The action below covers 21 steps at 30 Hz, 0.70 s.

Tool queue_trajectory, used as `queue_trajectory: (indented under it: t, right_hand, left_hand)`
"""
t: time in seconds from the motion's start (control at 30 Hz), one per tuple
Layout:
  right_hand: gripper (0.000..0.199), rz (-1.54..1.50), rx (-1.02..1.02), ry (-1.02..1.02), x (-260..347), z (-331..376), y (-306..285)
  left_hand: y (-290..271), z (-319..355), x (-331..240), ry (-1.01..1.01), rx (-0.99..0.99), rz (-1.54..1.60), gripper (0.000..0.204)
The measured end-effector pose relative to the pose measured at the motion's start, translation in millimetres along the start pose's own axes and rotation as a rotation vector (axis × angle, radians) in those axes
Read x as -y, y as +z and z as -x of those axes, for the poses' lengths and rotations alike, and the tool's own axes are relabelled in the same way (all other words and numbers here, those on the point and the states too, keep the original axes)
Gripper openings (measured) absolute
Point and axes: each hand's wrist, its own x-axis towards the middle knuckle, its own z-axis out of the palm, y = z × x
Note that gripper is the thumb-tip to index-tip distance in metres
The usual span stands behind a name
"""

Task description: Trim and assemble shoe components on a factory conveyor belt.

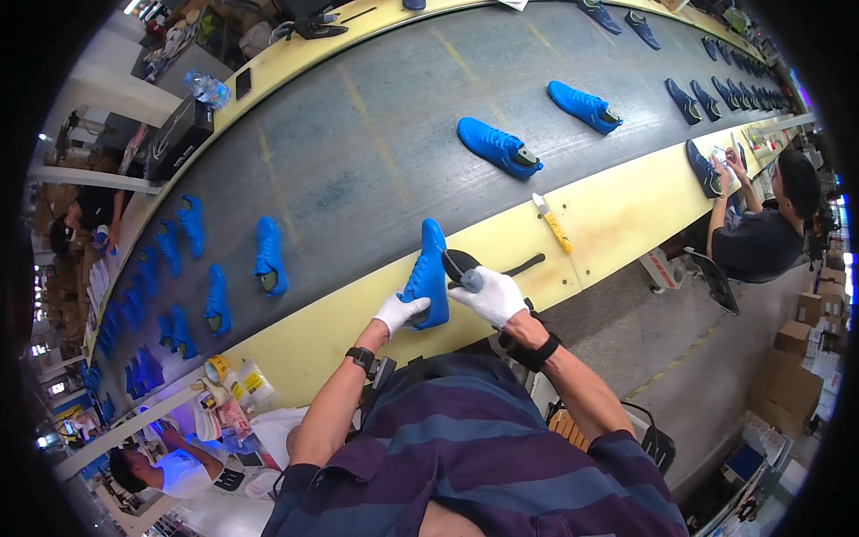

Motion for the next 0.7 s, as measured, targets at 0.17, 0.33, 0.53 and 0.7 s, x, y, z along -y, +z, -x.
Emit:
queue_trajectory:
  t: [0.17, 0.33, 0.53, 0.7]
  right_hand:
    - [0.044, 0.094, 0.075, -0.061, 8, -37, 40]
    - [0.048, 0.161, 0.144, -0.002, 14, -47, 58]
    - [0.049, 0.165, 0.121, -0.025, 9, -47, 60]
    - [0.046, 0.134, 0.097, -0.050, -8, -46, 53]
  left_hand:
    - [3, -11, 22, 0.001, 0.035, 0.060, 0.041]
    - [-5, -20, 44, 0.093, -0.085, -0.202, 0.025]
    - [-6, -18, 39, 0.108, -0.095, -0.297, 0.023]
    - [-2, -18, 48, 0.226, -0.156, -0.315, 0.026]
